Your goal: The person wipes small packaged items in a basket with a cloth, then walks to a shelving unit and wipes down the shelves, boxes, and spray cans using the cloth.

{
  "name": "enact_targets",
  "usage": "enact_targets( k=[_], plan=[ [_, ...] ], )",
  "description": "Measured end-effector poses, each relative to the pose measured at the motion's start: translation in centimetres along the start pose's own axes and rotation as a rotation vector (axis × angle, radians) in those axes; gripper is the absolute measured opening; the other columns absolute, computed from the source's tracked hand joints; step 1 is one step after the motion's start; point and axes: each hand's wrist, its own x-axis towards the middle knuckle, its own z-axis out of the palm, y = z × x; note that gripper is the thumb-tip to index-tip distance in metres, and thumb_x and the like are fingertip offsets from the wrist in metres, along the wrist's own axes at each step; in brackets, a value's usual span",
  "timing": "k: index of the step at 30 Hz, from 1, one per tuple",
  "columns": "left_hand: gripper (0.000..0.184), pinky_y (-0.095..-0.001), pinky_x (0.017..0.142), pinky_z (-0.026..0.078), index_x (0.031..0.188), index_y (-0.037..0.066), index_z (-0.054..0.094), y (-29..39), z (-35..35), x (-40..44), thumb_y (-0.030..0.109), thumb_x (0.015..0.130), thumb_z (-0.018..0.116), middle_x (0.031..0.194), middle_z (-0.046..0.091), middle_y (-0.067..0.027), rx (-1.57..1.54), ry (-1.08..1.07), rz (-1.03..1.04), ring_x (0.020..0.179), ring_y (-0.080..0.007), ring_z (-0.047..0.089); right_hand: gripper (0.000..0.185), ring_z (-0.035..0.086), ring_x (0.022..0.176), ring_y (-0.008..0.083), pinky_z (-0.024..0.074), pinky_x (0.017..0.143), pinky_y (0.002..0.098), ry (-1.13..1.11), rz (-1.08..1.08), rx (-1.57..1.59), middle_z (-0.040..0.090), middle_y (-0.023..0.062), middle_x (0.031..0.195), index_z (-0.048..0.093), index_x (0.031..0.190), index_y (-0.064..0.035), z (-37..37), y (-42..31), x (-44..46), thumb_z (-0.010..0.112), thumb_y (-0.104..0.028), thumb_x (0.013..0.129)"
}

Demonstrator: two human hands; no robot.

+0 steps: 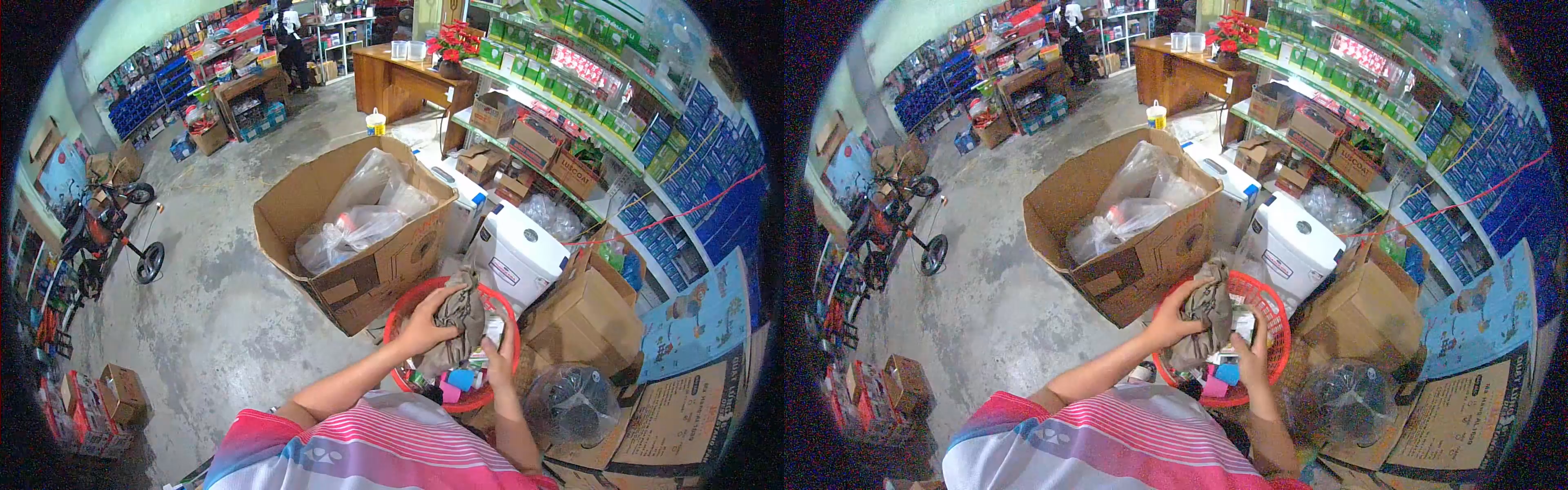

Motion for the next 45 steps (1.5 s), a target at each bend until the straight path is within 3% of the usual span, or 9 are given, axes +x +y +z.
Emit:
enact_targets(
  k=[13,17,19,23,28,35,43,44,45],
  plan=[
    [0.065,-0.0277,0.093,0.030,0.121,0.004,0.040,0.2,-0.8,-0.1,0.004,0.059,0.061,0.114,0.047,-0.0088,-0.359,0.193,-0.208,0.107,-0.0178,0.043,0.047,0.045,0.097,0.0178,0.0334,0.087,0.0293,0.119,-0.074,-0.147,0.047,0.0063,0.101,0.045,0.103,-0.0045,-0.5,0.8,-0.2,0.067,-0.006,0.061],
    [0.066,-0.0272,0.092,0.032,0.123,0.004,0.037,-1.2,0.3,-1.1,0.002,0.060,0.057,0.114,0.047,-0.0080,-0.451,0.250,-0.362,0.105,-0.0183,0.044,0.059,0.046,0.098,0.0206,0.0385,0.086,0.0329,0.418,-0.120,0.339,0.045,0.0097,0.106,0.040,0.110,-0.0043,1.5,-2.2,1.3,0.070,-0.005,0.058],
    [0.067,-0.0267,0.091,0.033,0.123,0.004,0.037,-2.3,0.8,-1.5,0.002,0.059,0.056,0.115,0.047,-0.0073,-0.433,0.226,-0.338,0.105,-0.0178,0.044,0.067,0.043,0.105,0.0195,0.0346,0.091,0.0306,0.322,-0.235,0.096,0.043,0.0089,0.115,0.038,0.120,-0.0043,2.3,-0.8,2.0,0.061,0.005,0.058],
    [0.060,-0.0276,0.089,0.032,0.121,0.005,0.039,-0.2,-0.8,-2.0,0.015,0.063,0.047,0.118,0.044,-0.0071,-0.488,0.290,-0.387,0.105,-0.0184,0.042,0.064,0.049,0.101,0.0192,0.0368,0.089,0.0300,0.069,-0.142,-0.151,0.052,0.0110,0.111,0.049,0.114,-0.0015,4.1,-1.5,1.3,0.073,-0.005,0.055],
    [0.058,-0.0275,0.092,0.033,0.122,0.003,0.037,-2.4,-2.4,-3.3,0.011,0.066,0.048,0.118,0.045,-0.0075,-0.771,0.304,-0.397,0.108,-0.0189,0.043,0.063,0.049,0.103,0.0170,0.0365,0.089,0.0288,-0.148,-0.157,-0.047,0.052,0.0101,0.112,0.050,0.113,-0.0012,2.9,-1.7,1.3,0.074,-0.008,0.055],
    [0.054,-0.0314,0.090,0.036,0.121,0.006,0.037,-3.3,-7.4,-4.8,0.013,0.069,0.047,0.114,0.046,-0.0072,-0.856,0.491,-0.493,0.104,-0.0207,0.046,0.060,0.049,0.101,0.0162,0.0361,0.088,0.0277,-0.005,0.061,-0.161,0.053,0.0090,0.111,0.050,0.112,-0.0049,-0.4,9.8,1.1,0.073,-0.006,0.056],
    [0.049,-0.0322,0.088,0.038,0.118,0.008,0.039,-6.1,-10.0,-9.8,0.014,0.070,0.047,0.109,0.048,-0.0070,-0.813,0.611,-0.581,0.101,-0.0205,0.047,0.068,0.040,0.104,0.0353,0.0378,0.085,0.0416,0.094,0.042,-0.954,0.041,0.0186,0.113,0.043,0.116,-0.0158,-2.1,21.5,-1.9,0.071,-0.010,0.054],
    [0.049,-0.0321,0.087,0.038,0.118,0.008,0.039,-6.2,-10.1,-10.4,0.014,0.070,0.048,0.109,0.048,-0.0069,-0.773,0.635,-0.592,0.101,-0.0203,0.046,0.069,0.038,0.109,0.0365,0.0363,0.088,0.0438,-0.141,0.323,-1.020,0.040,0.0189,0.117,0.042,0.119,-0.0197,-2.4,21.6,-2.6,0.070,-0.015,0.057],
    [0.050,-0.0320,0.086,0.038,0.118,0.008,0.039,-6.1,-10.1,-10.6,0.013,0.069,0.049,0.109,0.048,-0.0068,-0.734,0.665,-0.596,0.101,-0.0202,0.046,0.069,0.038,0.109,0.0363,0.0357,0.089,0.0442,-0.212,0.278,-1.056,0.040,0.0181,0.118,0.041,0.120,-0.0216,-2.5,22.0,-3.4,0.069,-0.017,0.057]
  ],
)
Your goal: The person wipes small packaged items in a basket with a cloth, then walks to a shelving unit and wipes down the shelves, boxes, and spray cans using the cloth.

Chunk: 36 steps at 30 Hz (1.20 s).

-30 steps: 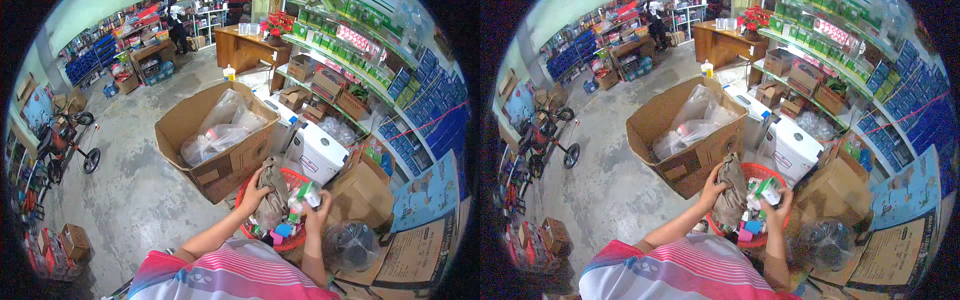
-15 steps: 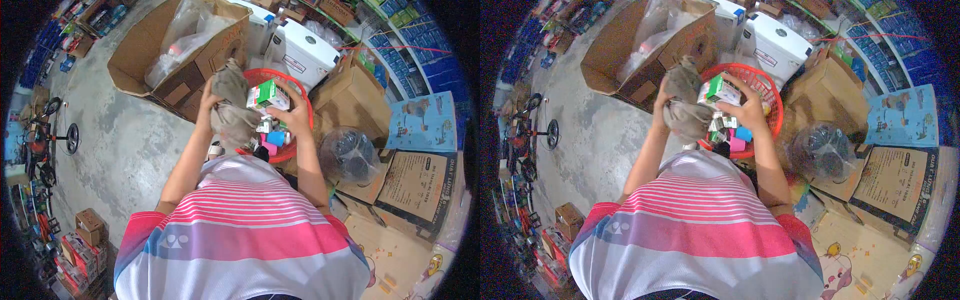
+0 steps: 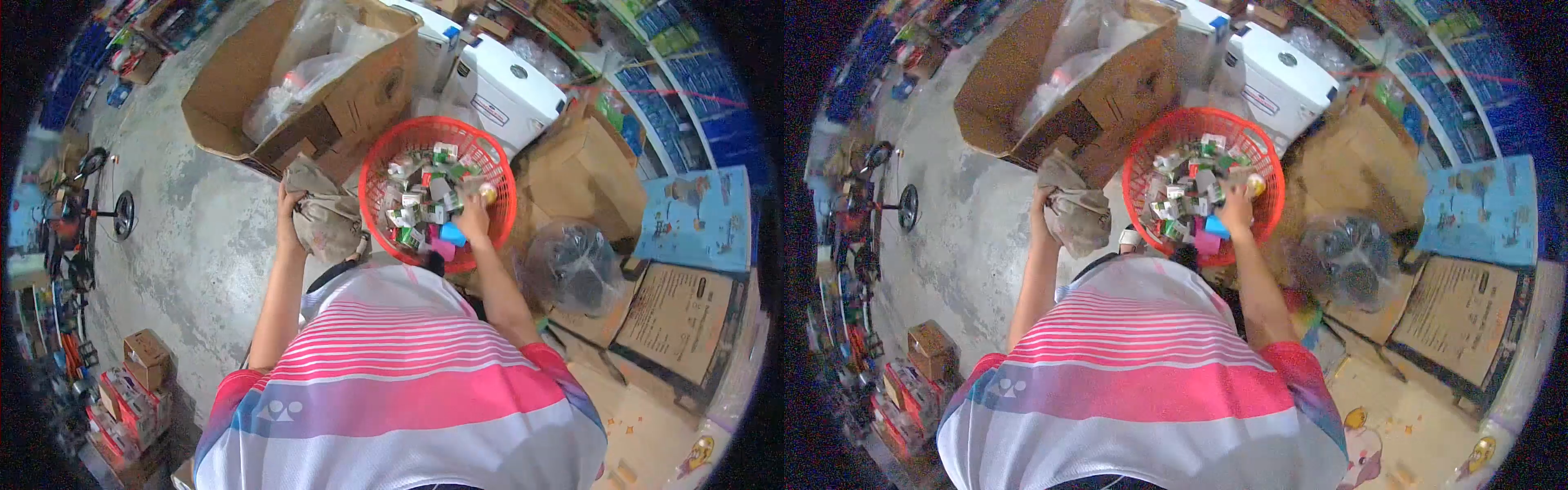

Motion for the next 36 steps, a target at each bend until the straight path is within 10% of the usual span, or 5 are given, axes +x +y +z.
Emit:
enact_targets(
  k=[7,11,14,19,36],
  plan=[
    [0.062,-0.0309,0.085,0.039,0.126,0.006,0.028,0.1,0.7,-2.5,0.011,0.069,0.053,0.112,0.045,-0.0099,0.121,0.165,0.144,0.101,-0.0210,0.046,0.055,0.048,0.097,0.0308,0.0377,0.087,0.0393,0.079,-0.133,-0.053,0.051,0.0142,0.102,0.051,0.111,-0.0113,-0.9,-2.1,0.8,0.069,-0.018,0.060],
    [0.067,-0.0301,0.088,0.037,0.129,0.009,0.025,-1.8,2.2,-4.5,0.006,0.068,0.054,0.118,0.041,-0.0130,0.093,0.190,0.239,0.105,-0.0229,0.044,0.054,0.046,0.101,0.0191,0.0392,0.083,0.0295,-0.286,-0.218,1.050,0.049,0.0084,0.108,0.047,0.116,-0.0080,-4.9,-11.0,-0.3,0.068,-0.014,0.067],
    [0.074,-0.0318,0.093,0.032,0.131,0.009,0.019,-2.3,4.9,-5.6,0.005,0.067,0.056,0.124,0.035,-0.0138,0.154,0.104,0.245,0.112,-0.0238,0.038,0.078,0.035,0.116,0.0193,0.0363,0.091,0.0315,-0.367,-0.575,0.988,0.032,0.0109,0.130,0.027,0.130,-0.0079,-7.2,-17.6,-2.8,0.070,-0.013,0.065],
    [0.081,-0.0315,0.101,0.016,0.134,0.009,0.010,-1.2,3.1,-5.3,0.012,0.070,0.058,0.135,0.018,-0.0128,0.193,-0.051,0.342,0.123,-0.0220,0.021,0.068,0.047,0.102,0.0163,0.0394,0.085,0.0284,-0.407,-0.239,1.421,0.049,0.0100,0.113,0.038,0.121,-0.0030,-7.1,-24.2,-4.6,0.071,-0.009,0.061],
    [0.055,-0.0264,0.074,0.042,0.102,0.006,0.042,24.6,-27.5,-4.1,0.010,0.057,0.073,0.086,0.052,-0.0048,0.319,0.705,0.741,0.081,-0.0130,0.050,0.034,0.052,0.083,0.0122,0.0405,0.076,0.0260,-0.959,-0.590,0.932,0.058,0.0061,0.093,0.052,0.103,0.0025,6.6,-59.0,-3.1,0.059,-0.011,0.074]
  ],
)
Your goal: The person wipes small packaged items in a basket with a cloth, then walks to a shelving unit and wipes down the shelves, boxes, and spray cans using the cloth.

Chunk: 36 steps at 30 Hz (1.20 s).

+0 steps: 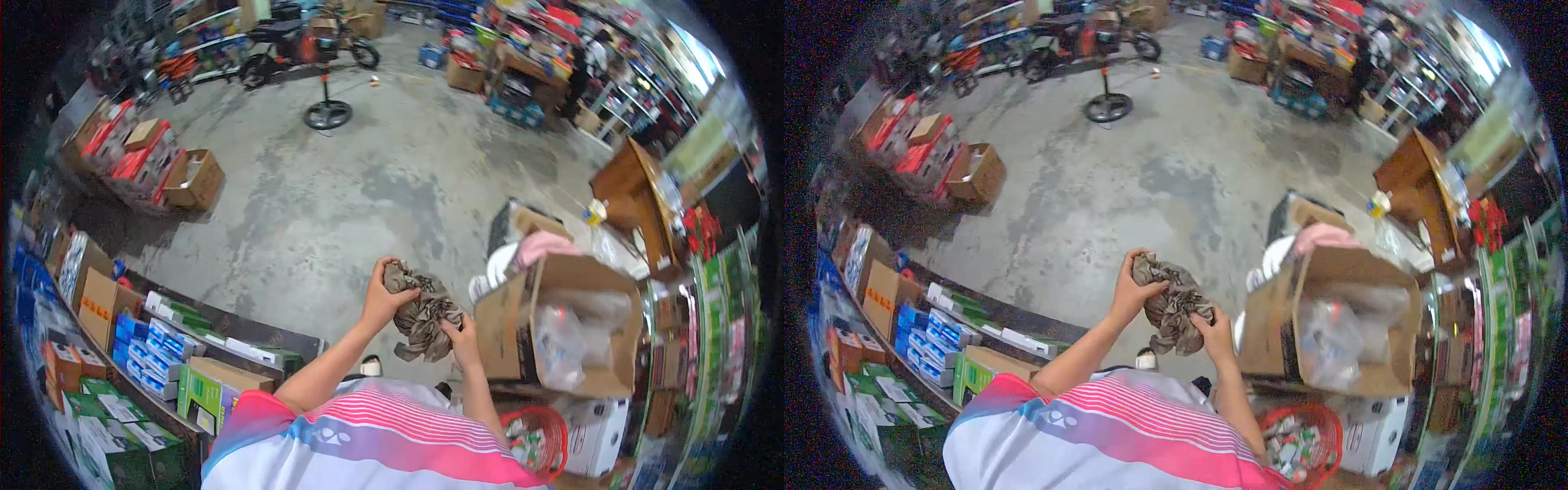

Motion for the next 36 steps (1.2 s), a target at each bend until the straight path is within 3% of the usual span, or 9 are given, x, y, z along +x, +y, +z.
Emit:
enact_targets(
  k=[8,14,16,22,25,26,27,29,36],
  plan=[
    [0.050,-0.0268,0.072,0.042,0.097,0.006,0.044,0.3,-9.6,6.7,0.011,0.057,0.074,0.082,0.053,-0.0052,0.168,0.315,0.075,0.077,-0.0139,0.051,0.032,0.052,0.083,0.0122,0.0412,0.074,0.0232,-0.241,-0.244,-0.277,0.057,0.0056,0.095,0.057,0.098,0.0028,8.4,-1.1,13.7,0.057,0.001,0.066],
    [0.050,-0.0278,0.071,0.043,0.096,0.007,0.046,-0.4,-13.7,14.0,0.016,0.057,0.076,0.080,0.055,-0.0062,0.290,0.461,-0.013,0.077,-0.0147,0.053,0.024,0.050,0.087,0.0117,0.0392,0.061,0.0210,-0.284,0.090,-0.119,0.049,0.0062,0.104,0.058,0.097,-0.0019,12.5,0.6,26.0,0.056,-0.005,0.073],
    [0.051,-0.0277,0.073,0.042,0.099,0.009,0.045,-1.6,-14.2,17.9,0.016,0.059,0.076,0.085,0.054,-0.0056,0.306,0.505,0.011,0.080,-0.0138,0.052,0.041,0.047,0.098,0.0142,0.0411,0.070,0.0232,-0.578,-0.019,0.328,0.049,0.0058,0.107,0.049,0.110,-0.0044,15.8,-1.3,29.9,0.059,-0.010,0.071],
    [0.058,-0.0293,0.084,0.038,0.120,0.005,0.038,1.4,-18.9,34.9,0.024,0.072,0.065,0.108,0.048,-0.0076,-0.171,0.150,-0.078,0.098,-0.0147,0.045,0.071,0.049,0.099,0.0172,0.0395,0.084,0.0296,-0.757,-0.130,-0.082,0.048,0.0086,0.114,0.042,0.114,-0.0022,22.2,-5.2,44.9,0.075,-0.011,0.052],
    [0.074,-0.0350,0.090,0.032,0.122,0.004,0.038,16.4,-24.0,40.0,0.048,0.065,0.057,0.117,0.046,-0.0096,0.199,0.310,0.493,0.109,-0.0217,0.042,0.065,0.051,0.095,0.0172,0.0383,0.086,0.0304,-0.694,0.081,0.100,0.053,0.0079,0.104,0.044,0.111,0.0006,23.4,-7.1,52.6,0.076,-0.010,0.055],
    [0.069,-0.0364,0.089,0.034,0.118,0.004,0.041,21.6,-27.1,40.6,0.047,0.067,0.055,0.116,0.046,-0.0098,0.865,0.282,0.782,0.109,-0.0243,0.043,0.062,0.052,0.093,0.0170,0.0388,0.085,0.0301,-0.693,0.061,0.092,0.054,0.0081,0.102,0.044,0.110,0.0008,24.3,-7.8,55.1,0.075,-0.011,0.057],
    [0.065,-0.0368,0.086,0.037,0.114,0.004,0.044,25.2,-23.6,41.9,0.049,0.068,0.053,0.116,0.046,-0.0130,0.348,0.571,0.881,0.106,-0.0263,0.045,0.059,0.052,0.092,0.0168,0.0393,0.084,0.0298,-0.694,0.038,0.082,0.055,0.0082,0.100,0.045,0.109,0.0011,25.4,-8.4,57.6,0.073,-0.012,0.059],
    [0.105,-0.0465,0.096,0.027,0.130,0.004,0.025,31.5,-24.6,43.1,0.063,0.051,0.063,0.130,0.026,-0.0252,0.496,0.213,1.039,0.118,-0.0416,0.029,0.054,0.053,0.090,0.0162,0.0401,0.082,0.0293,-0.630,0.004,0.010,0.055,0.0082,0.099,0.046,0.107,0.0014,28.6,-10.1,60.8,0.071,-0.014,0.062],
    [0.097,-0.0456,0.094,0.029,0.126,0.003,0.029,30.3,-36.8,52.5,0.061,0.055,0.059,0.128,0.029,-0.0241,0.618,0.328,1.108,0.116,-0.0400,0.031,0.051,0.055,0.087,0.0172,0.0414,0.081,0.0300,-0.795,0.086,-0.035,0.057,0.0083,0.098,0.049,0.106,0.0021,40.8,-8.4,72.7,0.070,-0.013,0.062]
  ],
)
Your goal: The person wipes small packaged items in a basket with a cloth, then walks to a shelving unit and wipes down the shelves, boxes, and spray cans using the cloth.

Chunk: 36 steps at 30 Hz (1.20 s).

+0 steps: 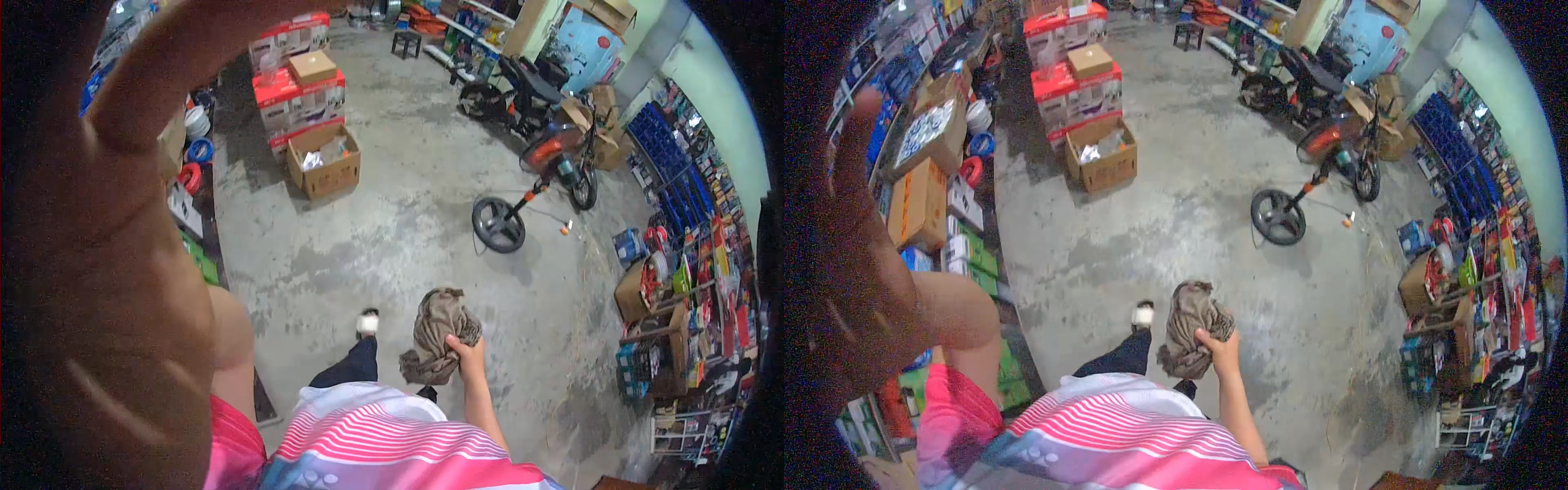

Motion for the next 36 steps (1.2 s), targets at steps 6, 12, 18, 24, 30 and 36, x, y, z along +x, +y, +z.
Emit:
enact_targets(
  k=[6,12,18,24,30,36],
  plan=[
    [0.089,-0.0447,0.093,0.030,0.123,0.002,0.033,-11.6,-4.0,5.0,0.059,0.059,0.056,0.126,0.032,-0.0229,0.091,-0.010,0.148,0.114,-0.0383,0.034,0.050,0.054,0.089,0.0172,0.0406,0.082,0.0298,0.041,0.000,0.037,0.057,0.0082,0.098,0.050,0.106,0.0016,0.8,-5.2,15.9,0.070,-0.012,0.062],
    [0.082,-0.0438,0.092,0.032,0.120,0.001,0.036,-28.3,-4.1,14.1,0.058,0.063,0.052,0.123,0.035,-0.0217,0.164,-0.036,0.235,0.113,-0.0367,0.036,0.052,0.053,0.090,0.0171,0.0404,0.082,0.0293,0.065,-0.052,0.044,0.057,0.0081,0.099,0.050,0.106,0.0020,-1.4,-7.6,31.1,0.070,-0.014,0.061],
    [0.075,-0.0429,0.091,0.033,0.116,0.000,0.040,-44.5,0.0,18.7,0.056,0.067,0.049,0.121,0.038,-0.0205,0.212,-0.050,0.243,0.111,-0.0350,0.039,0.049,0.054,0.090,0.0174,0.0402,0.082,0.0295,0.077,0.017,0.090,0.057,0.0092,0.101,0.050,0.106,0.0025,-4.3,-9.3,47.3,0.069,-0.012,0.063],
    [0.069,-0.0420,0.090,0.034,0.113,-0.001,0.044,-59.9,0.5,25.8,0.054,0.071,0.046,0.119,0.042,-0.0193,0.286,-0.040,0.254,0.109,-0.0333,0.041,0.047,0.054,0.089,0.0169,0.0404,0.081,0.0282,0.039,-0.020,0.040,0.057,0.0089,0.100,0.051,0.105,0.0021,-6.7,-14.6,66.2,0.069,-0.014,0.065],
    [0.064,-0.0411,0.089,0.036,0.110,-0.002,0.048,-74.9,-2.6,30.6,0.052,0.075,0.042,0.116,0.045,-0.0181,0.374,0.007,0.233,0.107,-0.0317,0.044,0.042,0.054,0.086,0.0155,0.0406,0.080,0.0281,-0.035,0.027,0.003,0.059,0.0082,0.096,0.053,0.101,0.0029,-5.0,-17.6,83.0,0.068,-0.013,0.065],
    [0.055,-0.0387,0.086,0.038,0.104,-0.004,0.051,-91.0,-9.2,27.9,0.043,0.078,0.039,0.110,0.049,-0.0152,0.688,0.214,-0.050,0.099,-0.0269,0.049,0.041,0.055,0.084,0.0162,0.0415,0.078,0.0281,-0.073,0.022,0.048,0.058,0.0087,0.096,0.053,0.102,0.0037,-2.1,-17.3,99.4,0.066,-0.013,0.067]
  ],
)
